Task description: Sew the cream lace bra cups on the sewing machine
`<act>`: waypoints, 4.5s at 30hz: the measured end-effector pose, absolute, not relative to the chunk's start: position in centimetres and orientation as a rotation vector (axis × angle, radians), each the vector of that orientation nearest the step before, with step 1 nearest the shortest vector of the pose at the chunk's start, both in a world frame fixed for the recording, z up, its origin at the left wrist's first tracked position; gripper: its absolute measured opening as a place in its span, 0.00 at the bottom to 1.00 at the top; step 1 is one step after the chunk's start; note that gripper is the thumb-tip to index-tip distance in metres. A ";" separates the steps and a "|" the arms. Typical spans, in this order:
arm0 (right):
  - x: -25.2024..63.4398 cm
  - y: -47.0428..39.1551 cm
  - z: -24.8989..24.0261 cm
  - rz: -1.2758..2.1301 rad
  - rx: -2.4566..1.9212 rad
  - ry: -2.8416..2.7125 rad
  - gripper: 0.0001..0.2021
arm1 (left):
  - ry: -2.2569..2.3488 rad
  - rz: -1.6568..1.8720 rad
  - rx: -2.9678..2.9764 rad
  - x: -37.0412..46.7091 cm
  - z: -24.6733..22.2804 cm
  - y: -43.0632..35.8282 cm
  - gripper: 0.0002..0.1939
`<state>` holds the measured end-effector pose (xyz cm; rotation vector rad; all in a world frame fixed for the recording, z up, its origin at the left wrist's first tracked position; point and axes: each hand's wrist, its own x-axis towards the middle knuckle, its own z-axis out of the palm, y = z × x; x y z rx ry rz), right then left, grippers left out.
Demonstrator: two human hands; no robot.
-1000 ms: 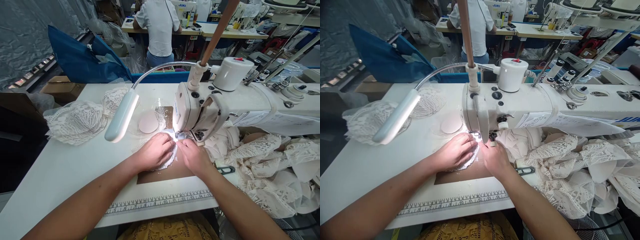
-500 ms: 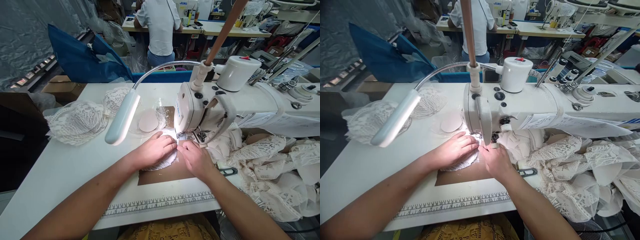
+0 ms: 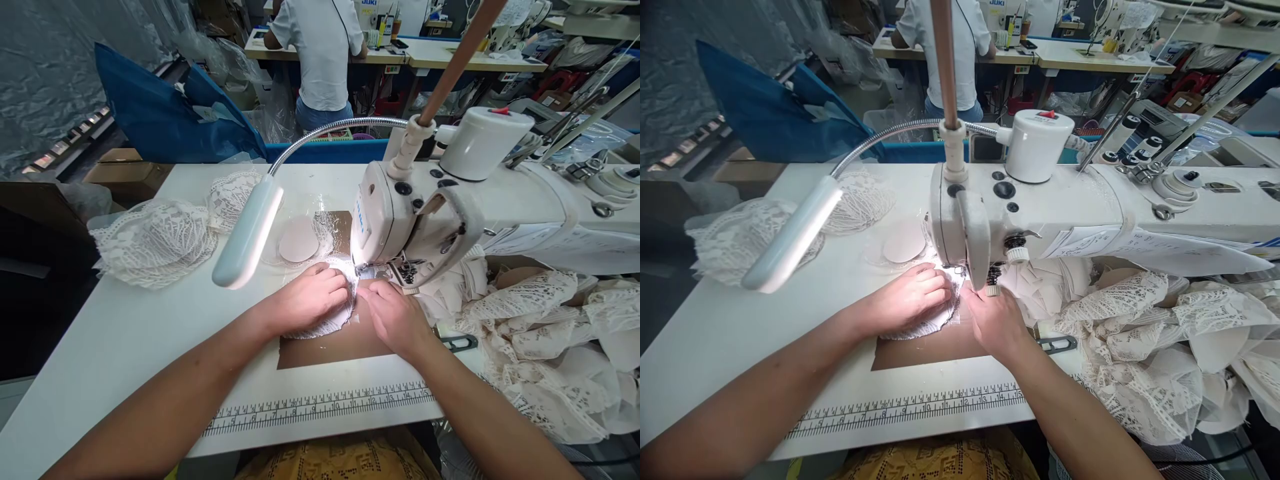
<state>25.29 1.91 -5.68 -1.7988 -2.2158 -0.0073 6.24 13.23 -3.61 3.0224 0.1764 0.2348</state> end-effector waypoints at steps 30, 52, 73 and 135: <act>24.8 2.1 -5.5 -0.121 -1.819 -2.255 0.20 | 0.362 0.271 2.996 6.1 -5.2 11.9 0.13; 25.0 1.9 -6.0 -0.088 -1.804 -2.170 0.18 | 0.458 0.262 3.007 6.7 -4.5 12.0 0.14; 24.9 2.3 -6.3 -0.110 -1.832 -2.166 0.20 | 0.377 0.349 2.987 6.5 -4.7 13.4 0.13; 24.9 1.9 -5.4 -0.120 -1.844 -2.273 0.21 | 0.147 0.289 2.893 5.0 -4.5 13.9 0.20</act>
